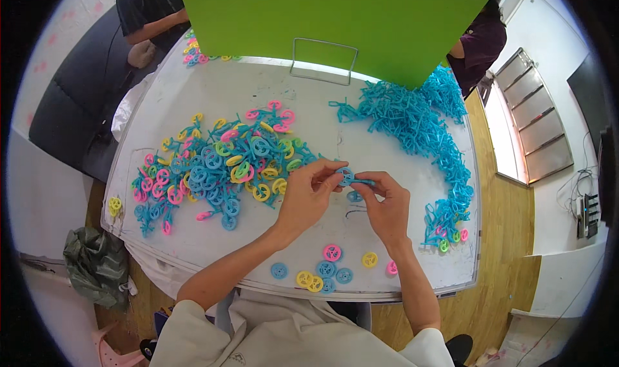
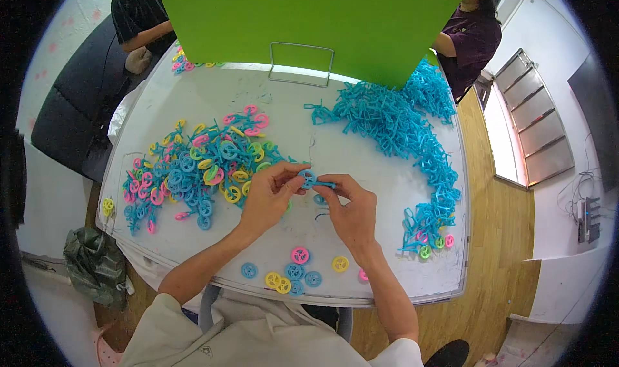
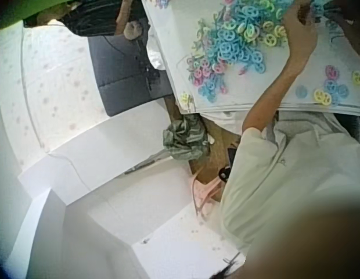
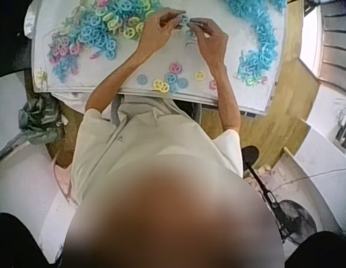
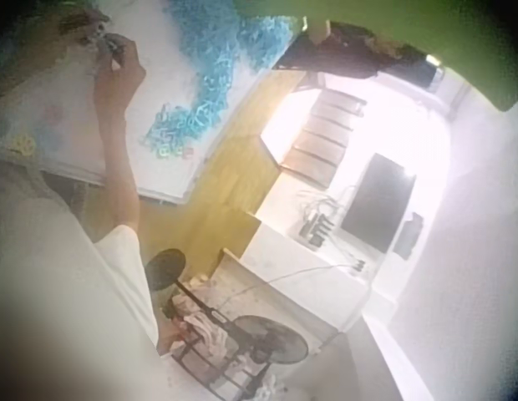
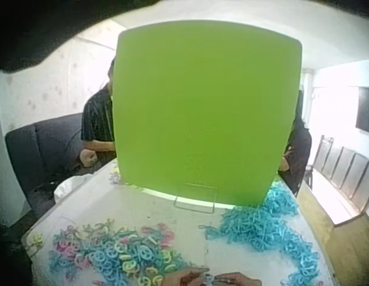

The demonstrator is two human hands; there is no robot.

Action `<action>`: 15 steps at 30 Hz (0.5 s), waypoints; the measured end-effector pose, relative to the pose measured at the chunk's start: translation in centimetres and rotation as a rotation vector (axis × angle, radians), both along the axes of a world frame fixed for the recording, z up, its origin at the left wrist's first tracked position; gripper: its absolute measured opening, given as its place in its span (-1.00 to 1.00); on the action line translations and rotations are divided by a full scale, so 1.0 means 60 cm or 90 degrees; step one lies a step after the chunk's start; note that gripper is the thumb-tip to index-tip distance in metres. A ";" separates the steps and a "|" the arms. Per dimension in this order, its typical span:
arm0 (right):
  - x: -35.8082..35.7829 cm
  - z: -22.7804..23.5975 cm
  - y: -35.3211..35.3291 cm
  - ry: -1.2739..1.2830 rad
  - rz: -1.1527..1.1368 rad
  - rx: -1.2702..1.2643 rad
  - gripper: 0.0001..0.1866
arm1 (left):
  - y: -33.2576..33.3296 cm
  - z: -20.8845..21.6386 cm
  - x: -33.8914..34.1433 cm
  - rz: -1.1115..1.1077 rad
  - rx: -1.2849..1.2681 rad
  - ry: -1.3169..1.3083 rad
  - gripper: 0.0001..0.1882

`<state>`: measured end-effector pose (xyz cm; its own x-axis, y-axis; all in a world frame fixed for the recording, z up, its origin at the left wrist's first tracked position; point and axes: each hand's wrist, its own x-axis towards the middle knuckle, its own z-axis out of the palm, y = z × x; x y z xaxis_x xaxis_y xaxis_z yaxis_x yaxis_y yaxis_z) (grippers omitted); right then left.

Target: Assembling colorful plastic toy gears by connecting them together at a workbench.

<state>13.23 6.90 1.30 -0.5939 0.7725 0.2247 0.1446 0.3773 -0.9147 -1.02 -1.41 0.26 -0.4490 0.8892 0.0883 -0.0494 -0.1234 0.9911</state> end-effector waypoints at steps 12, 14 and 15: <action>0.010 0.004 0.011 -0.118 0.045 0.122 -0.84 | -0.001 -0.003 0.009 0.029 -0.030 0.128 -0.79; 0.011 0.004 0.011 -0.121 0.036 0.118 -0.84 | -0.001 -0.001 0.010 0.033 -0.030 0.068 -0.82; 0.010 0.004 0.010 -0.097 0.039 0.072 -0.85 | -0.002 0.000 0.010 0.029 -0.037 0.075 -0.84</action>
